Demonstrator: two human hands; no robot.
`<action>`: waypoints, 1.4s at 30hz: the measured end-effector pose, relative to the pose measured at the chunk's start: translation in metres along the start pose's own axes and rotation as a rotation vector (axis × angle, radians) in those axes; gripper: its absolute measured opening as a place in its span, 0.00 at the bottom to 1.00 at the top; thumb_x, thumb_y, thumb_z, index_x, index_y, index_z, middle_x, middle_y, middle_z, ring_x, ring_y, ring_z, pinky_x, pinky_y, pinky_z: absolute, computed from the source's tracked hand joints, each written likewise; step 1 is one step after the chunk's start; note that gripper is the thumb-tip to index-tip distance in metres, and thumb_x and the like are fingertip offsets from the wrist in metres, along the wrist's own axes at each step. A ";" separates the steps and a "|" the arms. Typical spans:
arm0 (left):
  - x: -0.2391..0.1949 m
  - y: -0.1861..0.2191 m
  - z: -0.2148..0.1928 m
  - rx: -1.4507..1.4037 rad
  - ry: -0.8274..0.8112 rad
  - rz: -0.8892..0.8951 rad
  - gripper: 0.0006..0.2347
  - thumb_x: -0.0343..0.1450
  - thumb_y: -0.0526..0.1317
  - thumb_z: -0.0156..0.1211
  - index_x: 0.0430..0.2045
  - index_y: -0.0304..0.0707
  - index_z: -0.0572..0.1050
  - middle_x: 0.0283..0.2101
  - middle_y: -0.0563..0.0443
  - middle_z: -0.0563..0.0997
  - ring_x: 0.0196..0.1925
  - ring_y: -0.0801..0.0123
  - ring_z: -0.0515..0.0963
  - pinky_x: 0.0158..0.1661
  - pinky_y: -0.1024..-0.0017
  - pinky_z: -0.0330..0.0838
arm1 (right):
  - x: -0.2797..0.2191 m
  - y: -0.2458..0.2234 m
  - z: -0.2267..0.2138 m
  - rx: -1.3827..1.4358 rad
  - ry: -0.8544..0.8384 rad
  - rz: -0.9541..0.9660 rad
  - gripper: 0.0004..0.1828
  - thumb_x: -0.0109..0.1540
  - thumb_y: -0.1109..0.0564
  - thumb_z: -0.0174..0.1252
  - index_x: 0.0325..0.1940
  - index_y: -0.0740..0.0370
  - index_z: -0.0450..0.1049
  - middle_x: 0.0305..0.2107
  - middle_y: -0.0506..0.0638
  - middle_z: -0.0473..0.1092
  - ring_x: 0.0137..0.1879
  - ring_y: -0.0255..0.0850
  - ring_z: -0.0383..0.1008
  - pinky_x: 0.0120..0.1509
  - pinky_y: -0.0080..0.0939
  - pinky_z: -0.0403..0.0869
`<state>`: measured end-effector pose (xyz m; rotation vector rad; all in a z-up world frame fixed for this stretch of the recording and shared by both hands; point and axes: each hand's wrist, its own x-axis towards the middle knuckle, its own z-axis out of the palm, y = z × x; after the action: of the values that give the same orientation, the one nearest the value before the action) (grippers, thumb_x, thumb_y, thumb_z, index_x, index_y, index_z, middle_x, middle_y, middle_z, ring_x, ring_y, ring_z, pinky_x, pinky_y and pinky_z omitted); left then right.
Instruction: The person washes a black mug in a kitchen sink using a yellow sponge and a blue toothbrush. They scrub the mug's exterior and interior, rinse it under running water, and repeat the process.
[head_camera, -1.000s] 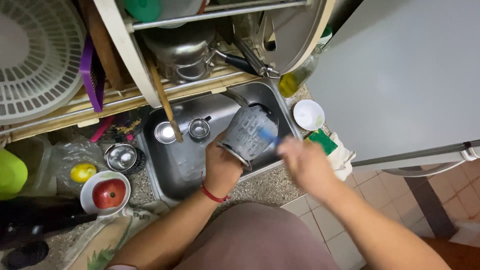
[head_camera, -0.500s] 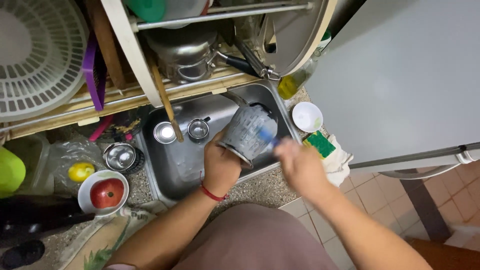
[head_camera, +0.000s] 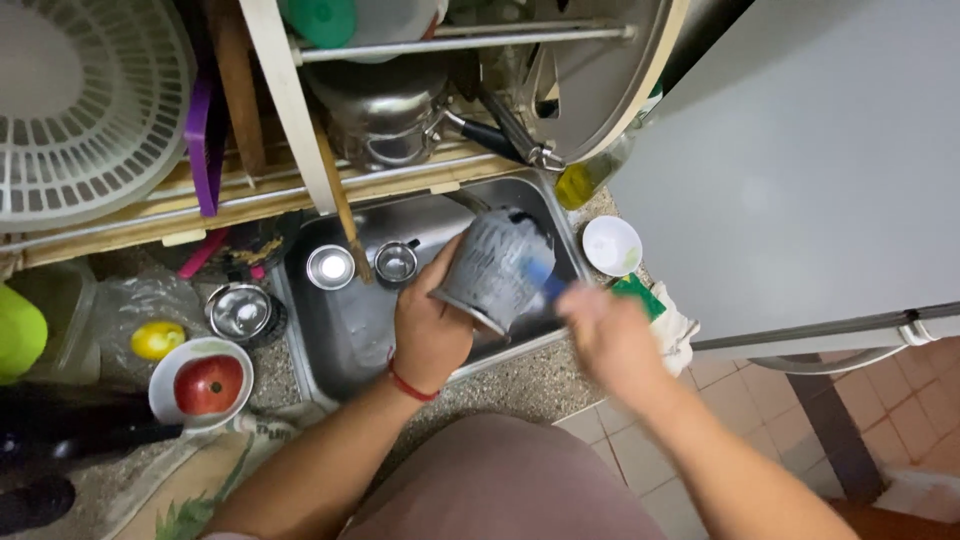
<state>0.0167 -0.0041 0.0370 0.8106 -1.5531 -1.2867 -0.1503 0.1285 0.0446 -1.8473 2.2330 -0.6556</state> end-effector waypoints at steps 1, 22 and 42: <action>0.001 0.006 -0.002 0.019 0.007 0.020 0.18 0.67 0.32 0.59 0.53 0.35 0.76 0.41 0.35 0.84 0.49 0.47 0.82 0.49 0.57 0.76 | 0.003 0.003 -0.009 -0.042 0.026 0.094 0.15 0.65 0.48 0.48 0.38 0.57 0.78 0.26 0.61 0.77 0.37 0.63 0.77 0.42 0.62 0.74; 0.008 -0.047 -0.008 0.287 -0.069 0.386 0.23 0.66 0.30 0.61 0.59 0.36 0.72 0.45 0.35 0.83 0.43 0.46 0.83 0.43 0.58 0.78 | 0.006 -0.002 -0.012 -0.185 -0.084 0.095 0.24 0.67 0.36 0.44 0.37 0.56 0.73 0.20 0.59 0.75 0.32 0.60 0.78 0.39 0.62 0.75; 0.014 -0.071 -0.012 0.851 -0.174 0.835 0.28 0.61 0.28 0.53 0.61 0.36 0.69 0.22 0.50 0.81 0.23 0.62 0.80 0.29 0.68 0.78 | 0.008 0.010 -0.006 -0.324 -0.247 0.160 0.27 0.68 0.35 0.40 0.39 0.58 0.73 0.19 0.59 0.75 0.31 0.61 0.79 0.39 0.62 0.75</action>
<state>0.0184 -0.0378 -0.0280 0.4216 -2.2672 -0.0578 -0.1634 0.1234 0.0469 -1.7397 2.3895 -0.0340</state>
